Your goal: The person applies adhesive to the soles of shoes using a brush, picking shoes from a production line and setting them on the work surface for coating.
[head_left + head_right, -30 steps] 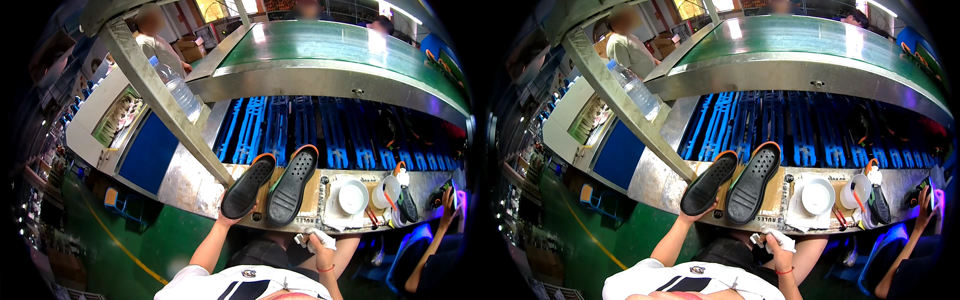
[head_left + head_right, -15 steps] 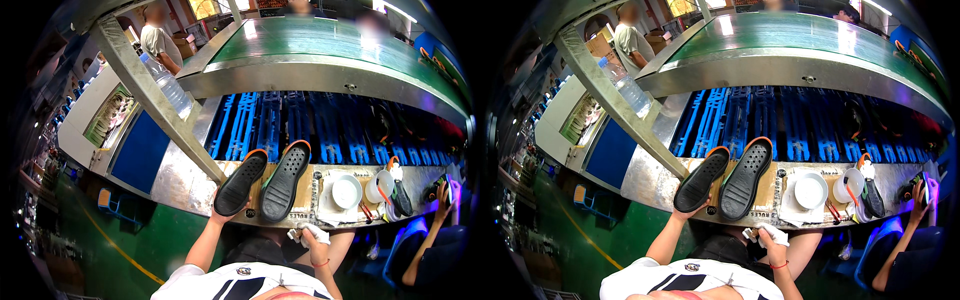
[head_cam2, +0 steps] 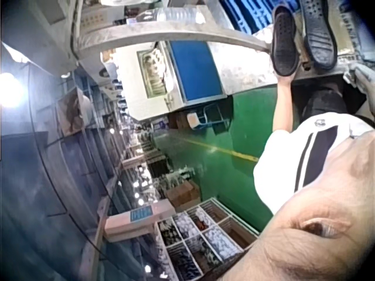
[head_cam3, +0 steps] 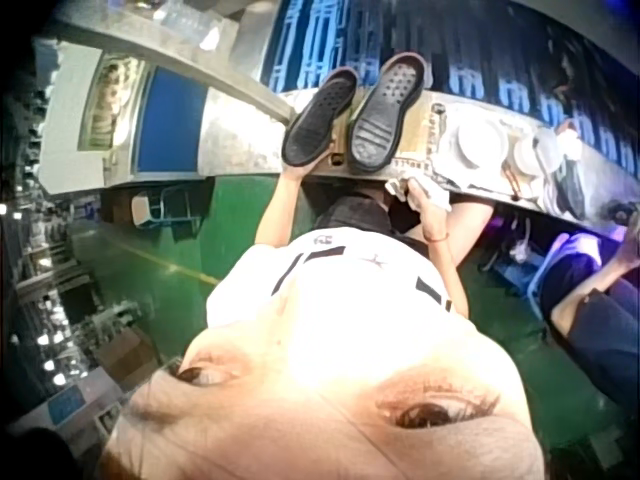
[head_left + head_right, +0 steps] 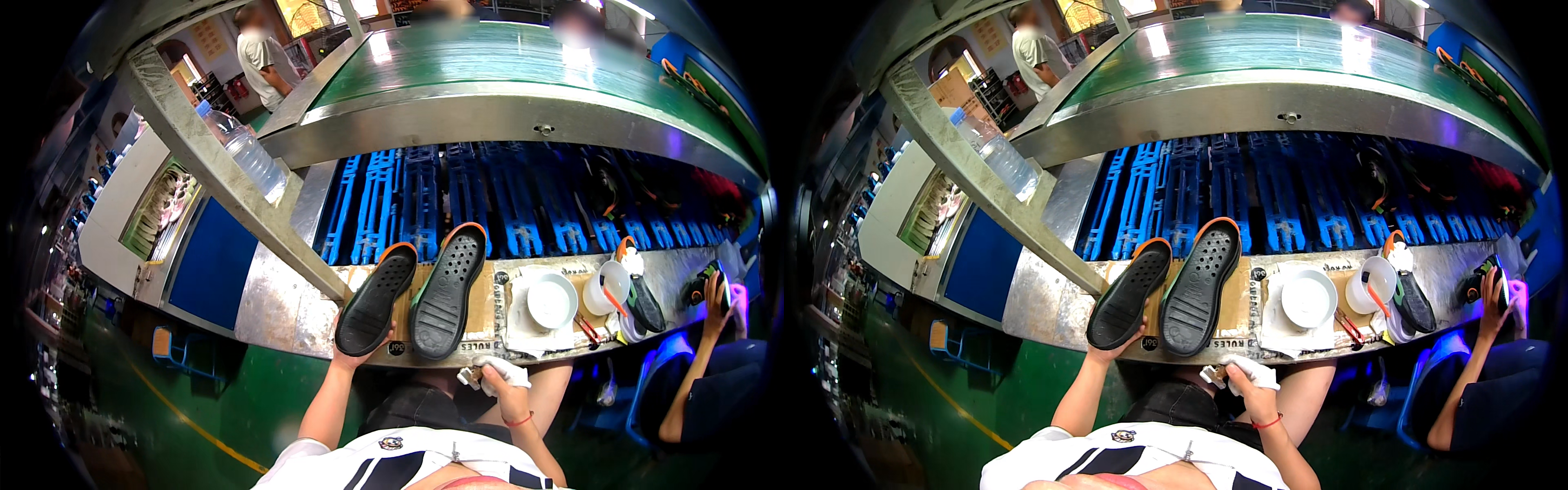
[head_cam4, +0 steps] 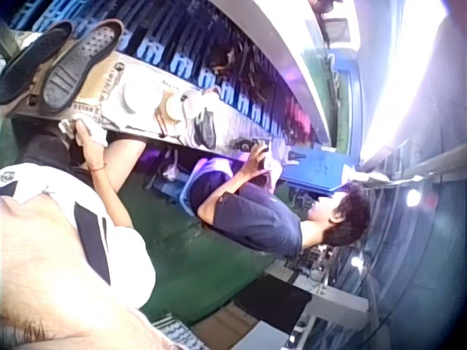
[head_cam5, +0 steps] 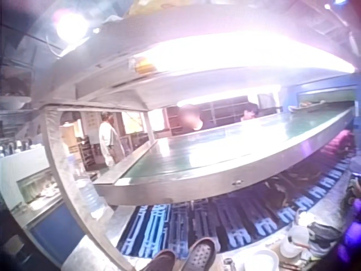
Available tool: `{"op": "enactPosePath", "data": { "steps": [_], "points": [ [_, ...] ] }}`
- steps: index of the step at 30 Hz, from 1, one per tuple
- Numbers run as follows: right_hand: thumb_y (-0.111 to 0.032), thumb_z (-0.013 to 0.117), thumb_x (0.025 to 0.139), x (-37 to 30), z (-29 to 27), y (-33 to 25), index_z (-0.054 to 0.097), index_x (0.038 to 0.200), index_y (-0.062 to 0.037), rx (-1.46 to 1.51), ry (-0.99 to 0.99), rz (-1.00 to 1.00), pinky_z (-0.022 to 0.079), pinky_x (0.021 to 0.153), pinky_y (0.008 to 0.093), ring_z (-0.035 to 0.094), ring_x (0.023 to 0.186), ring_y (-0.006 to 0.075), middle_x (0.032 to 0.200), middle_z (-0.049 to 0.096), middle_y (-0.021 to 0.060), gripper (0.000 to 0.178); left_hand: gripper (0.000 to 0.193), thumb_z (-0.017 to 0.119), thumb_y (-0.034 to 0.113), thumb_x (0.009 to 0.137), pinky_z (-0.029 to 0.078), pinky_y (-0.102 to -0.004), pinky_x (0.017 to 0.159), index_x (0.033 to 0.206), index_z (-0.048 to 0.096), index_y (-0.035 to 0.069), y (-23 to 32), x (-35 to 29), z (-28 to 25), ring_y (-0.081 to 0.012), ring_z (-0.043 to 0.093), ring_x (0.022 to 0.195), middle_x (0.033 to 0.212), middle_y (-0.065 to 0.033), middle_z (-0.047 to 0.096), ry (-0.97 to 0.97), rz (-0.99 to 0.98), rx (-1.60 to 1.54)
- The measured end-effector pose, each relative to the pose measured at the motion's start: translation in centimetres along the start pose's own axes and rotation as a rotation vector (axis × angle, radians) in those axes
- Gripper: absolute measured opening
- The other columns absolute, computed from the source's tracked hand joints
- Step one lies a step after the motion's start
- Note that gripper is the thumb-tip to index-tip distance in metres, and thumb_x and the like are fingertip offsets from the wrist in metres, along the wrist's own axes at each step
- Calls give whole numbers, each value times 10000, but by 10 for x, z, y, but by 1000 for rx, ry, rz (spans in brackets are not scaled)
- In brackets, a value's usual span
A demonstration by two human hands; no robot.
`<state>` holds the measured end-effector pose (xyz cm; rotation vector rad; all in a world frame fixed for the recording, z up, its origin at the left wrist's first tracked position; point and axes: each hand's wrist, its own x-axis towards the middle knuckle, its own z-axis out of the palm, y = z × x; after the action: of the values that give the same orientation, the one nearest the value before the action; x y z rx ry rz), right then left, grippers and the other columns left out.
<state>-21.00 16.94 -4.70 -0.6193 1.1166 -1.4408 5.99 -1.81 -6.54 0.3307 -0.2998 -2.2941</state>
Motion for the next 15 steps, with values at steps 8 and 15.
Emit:
{"op": "enactPosePath", "data": {
  "steps": [8, 15],
  "points": [
    [-144, 598, 922, 0, -1, -1, 665, 1025, 22, -2, -12, 9, 275, 477, 194, 395, 538, 26, 712, 574, -34, 207, 757, 461, 544, 882, 457, -515, 944, 1420, 354, 23, -1, 1, -1, -436, 520, 1106, 1390, -226, 417, -24, 9, 43],
    [-176, 634, 911, 0, -3, 3, 668, 1066, 6, 8, -13, 6, 336, 516, 190, 435, 606, 28, 813, 604, -38, 241, 753, 446, 541, 902, 491, -498, 907, 1427, 333, 13, -3, 1, 5, -413, 537, 1067, 1400, -242, 402, -14, 31, 90]
  ]
}}
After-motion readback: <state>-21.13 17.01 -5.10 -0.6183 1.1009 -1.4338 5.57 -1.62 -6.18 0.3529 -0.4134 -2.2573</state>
